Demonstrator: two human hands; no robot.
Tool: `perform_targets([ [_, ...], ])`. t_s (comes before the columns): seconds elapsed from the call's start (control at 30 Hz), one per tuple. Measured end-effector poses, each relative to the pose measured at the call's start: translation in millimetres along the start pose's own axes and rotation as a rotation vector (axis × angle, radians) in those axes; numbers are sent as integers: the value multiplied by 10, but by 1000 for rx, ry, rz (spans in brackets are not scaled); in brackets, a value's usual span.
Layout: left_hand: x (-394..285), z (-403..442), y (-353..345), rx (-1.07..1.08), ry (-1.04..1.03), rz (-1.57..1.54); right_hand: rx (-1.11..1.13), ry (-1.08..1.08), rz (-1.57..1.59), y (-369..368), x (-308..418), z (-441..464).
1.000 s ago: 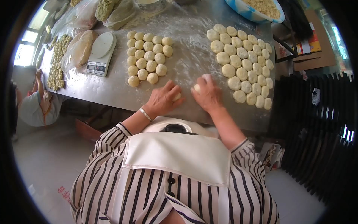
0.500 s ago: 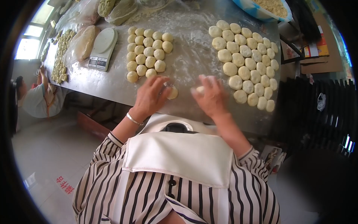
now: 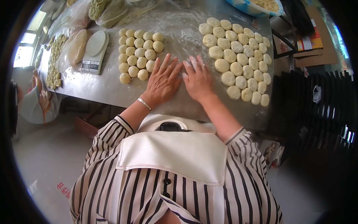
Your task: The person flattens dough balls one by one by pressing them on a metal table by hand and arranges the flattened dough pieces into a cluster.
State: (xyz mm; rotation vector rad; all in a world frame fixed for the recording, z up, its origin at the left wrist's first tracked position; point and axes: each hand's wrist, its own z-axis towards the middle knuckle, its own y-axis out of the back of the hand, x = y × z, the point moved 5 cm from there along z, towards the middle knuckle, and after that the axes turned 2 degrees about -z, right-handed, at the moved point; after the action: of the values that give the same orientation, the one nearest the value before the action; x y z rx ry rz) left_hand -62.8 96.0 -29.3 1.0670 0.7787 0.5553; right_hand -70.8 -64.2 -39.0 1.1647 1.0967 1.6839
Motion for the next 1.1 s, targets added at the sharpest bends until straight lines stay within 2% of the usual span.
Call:
perform_targets([
  [0.27,39,-2,-132,82,-13,22,23,-1,-35,-99,7,-42],
  [0.33,4,11,-30,10,-35,20,16,-2,-29,-83,3,-40],
  [0.43,19,15,237,-44,23,-161,-49,-59,285,-35,-184,-54],
  [0.47,23,-34,373,-44,64,-255,35,-144,336,20,-279,-108],
  [0.53,81,-137,577,165,346,-336,205,-314,436,421,-300,-225],
  [0.57,132,-191,619,263,484,-371,151,-227,341,441,-325,-307],
  [0.67,210,-386,487,418,501,-263,102,-71,129,511,-159,-476],
  [0.77,293,-383,331,542,605,-436,404,-317,290,507,-76,-420],
  [0.87,124,-437,301,194,359,-424,260,-255,360,500,-25,-489],
  [0.97,-254,-400,664,13,-60,-303,9,36,159,730,110,-535],
  [1.07,-157,-475,572,256,228,-599,96,-175,379,614,-32,-630],
  [1.1,-110,-451,551,232,299,-596,48,-183,367,608,-49,-597],
])
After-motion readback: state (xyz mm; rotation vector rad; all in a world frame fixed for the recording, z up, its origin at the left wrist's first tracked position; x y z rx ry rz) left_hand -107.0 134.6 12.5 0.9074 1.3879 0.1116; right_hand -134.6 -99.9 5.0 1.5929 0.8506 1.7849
